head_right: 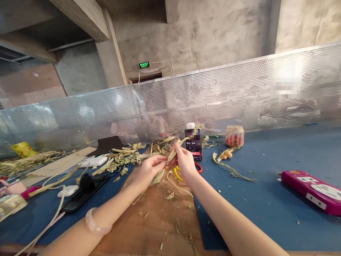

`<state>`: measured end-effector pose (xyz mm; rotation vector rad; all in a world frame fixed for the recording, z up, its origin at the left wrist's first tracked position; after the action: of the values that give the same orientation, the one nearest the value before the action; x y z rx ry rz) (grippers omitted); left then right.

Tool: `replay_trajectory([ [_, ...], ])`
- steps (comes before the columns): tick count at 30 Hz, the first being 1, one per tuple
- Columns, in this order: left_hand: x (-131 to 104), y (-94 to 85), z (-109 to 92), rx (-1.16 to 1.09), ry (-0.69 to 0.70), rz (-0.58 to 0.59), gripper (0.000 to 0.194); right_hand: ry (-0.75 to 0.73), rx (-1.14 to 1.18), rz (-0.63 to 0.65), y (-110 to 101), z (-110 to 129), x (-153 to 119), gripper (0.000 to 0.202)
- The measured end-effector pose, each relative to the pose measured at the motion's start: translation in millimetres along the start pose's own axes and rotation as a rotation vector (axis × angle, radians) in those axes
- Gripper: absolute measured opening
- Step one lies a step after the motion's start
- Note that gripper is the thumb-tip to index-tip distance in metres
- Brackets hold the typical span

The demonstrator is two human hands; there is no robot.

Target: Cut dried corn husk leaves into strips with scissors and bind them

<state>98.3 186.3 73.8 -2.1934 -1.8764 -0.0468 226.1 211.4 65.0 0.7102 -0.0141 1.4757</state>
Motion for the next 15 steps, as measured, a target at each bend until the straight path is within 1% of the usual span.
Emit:
replay_trajectory([
  [5,-0.7,0.3,-4.4,0.044,0.053,-0.019,0.021,-0.017,-0.037,-0.005,-2.0,-4.2,2.5,0.035],
  [9,-1.8,1.9,-5.6,0.071,0.073,-0.009,0.021,-0.055,-0.108,0.012,-1.9,-5.0,0.7,0.036],
  [15,-1.7,1.6,-5.2,0.121,0.096,-0.009,0.018,-0.121,-0.190,0.065,4.3,-1.8,-4.5,0.027],
])
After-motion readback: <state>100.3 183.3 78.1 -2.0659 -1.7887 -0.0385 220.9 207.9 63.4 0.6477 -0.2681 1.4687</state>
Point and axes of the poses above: each hand's wrist, its own x-axis towards the middle knuckle, its own y-axis out of the palm, z = x × y, the point moved 7 cm from there along x, towards the middle knuckle, and after that the axes turned 11 degrees about -y, right-handed, at the moved point
